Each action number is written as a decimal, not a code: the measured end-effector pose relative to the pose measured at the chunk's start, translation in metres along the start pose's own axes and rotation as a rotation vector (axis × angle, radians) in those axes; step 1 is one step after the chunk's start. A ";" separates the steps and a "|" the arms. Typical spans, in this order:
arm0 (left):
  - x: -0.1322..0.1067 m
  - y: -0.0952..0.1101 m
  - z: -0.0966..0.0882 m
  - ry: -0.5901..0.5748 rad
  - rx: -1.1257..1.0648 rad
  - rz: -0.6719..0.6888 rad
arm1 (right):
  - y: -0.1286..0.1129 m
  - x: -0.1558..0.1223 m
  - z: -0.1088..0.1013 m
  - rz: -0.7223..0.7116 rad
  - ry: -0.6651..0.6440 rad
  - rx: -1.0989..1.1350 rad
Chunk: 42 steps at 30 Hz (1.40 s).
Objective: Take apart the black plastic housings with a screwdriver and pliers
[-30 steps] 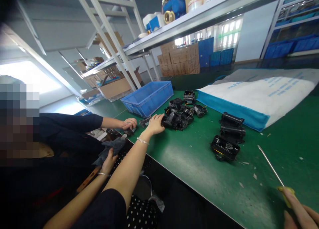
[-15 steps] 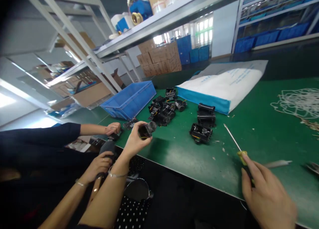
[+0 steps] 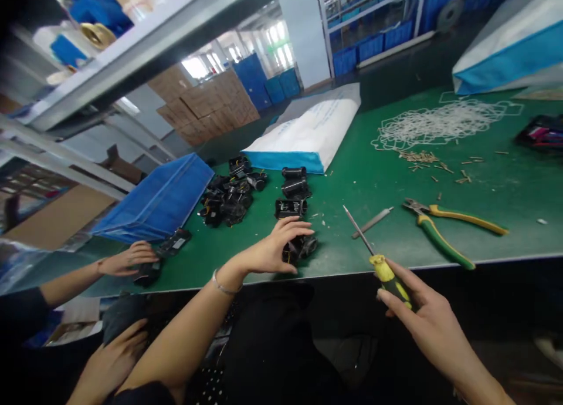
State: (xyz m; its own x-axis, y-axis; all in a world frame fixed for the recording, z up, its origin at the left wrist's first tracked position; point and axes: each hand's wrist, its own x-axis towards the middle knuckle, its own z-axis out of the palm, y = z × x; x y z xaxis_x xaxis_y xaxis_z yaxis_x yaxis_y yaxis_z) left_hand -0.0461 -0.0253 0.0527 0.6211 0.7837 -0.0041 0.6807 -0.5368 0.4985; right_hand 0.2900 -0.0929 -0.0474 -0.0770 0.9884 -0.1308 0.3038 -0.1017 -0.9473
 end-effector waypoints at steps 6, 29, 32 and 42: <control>0.020 -0.003 0.008 0.284 -0.072 -0.128 | 0.004 -0.035 -0.009 0.258 -0.404 0.369; 0.040 -0.017 0.049 0.416 0.135 -0.154 | -0.010 -0.025 0.025 0.502 -0.598 0.754; 0.040 -0.017 0.048 0.406 0.132 -0.150 | -0.011 -0.023 0.024 0.512 -0.604 0.745; 0.040 -0.019 0.049 0.397 0.126 -0.126 | -0.015 -0.023 0.021 0.531 -0.594 0.707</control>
State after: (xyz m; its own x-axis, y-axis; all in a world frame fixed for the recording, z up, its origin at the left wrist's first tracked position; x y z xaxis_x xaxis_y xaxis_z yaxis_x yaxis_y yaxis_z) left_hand -0.0152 0.0008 0.0012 0.3489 0.8918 0.2880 0.7991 -0.4437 0.4057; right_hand 0.2672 -0.1161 -0.0364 -0.6052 0.6042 -0.5184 -0.1709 -0.7346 -0.6567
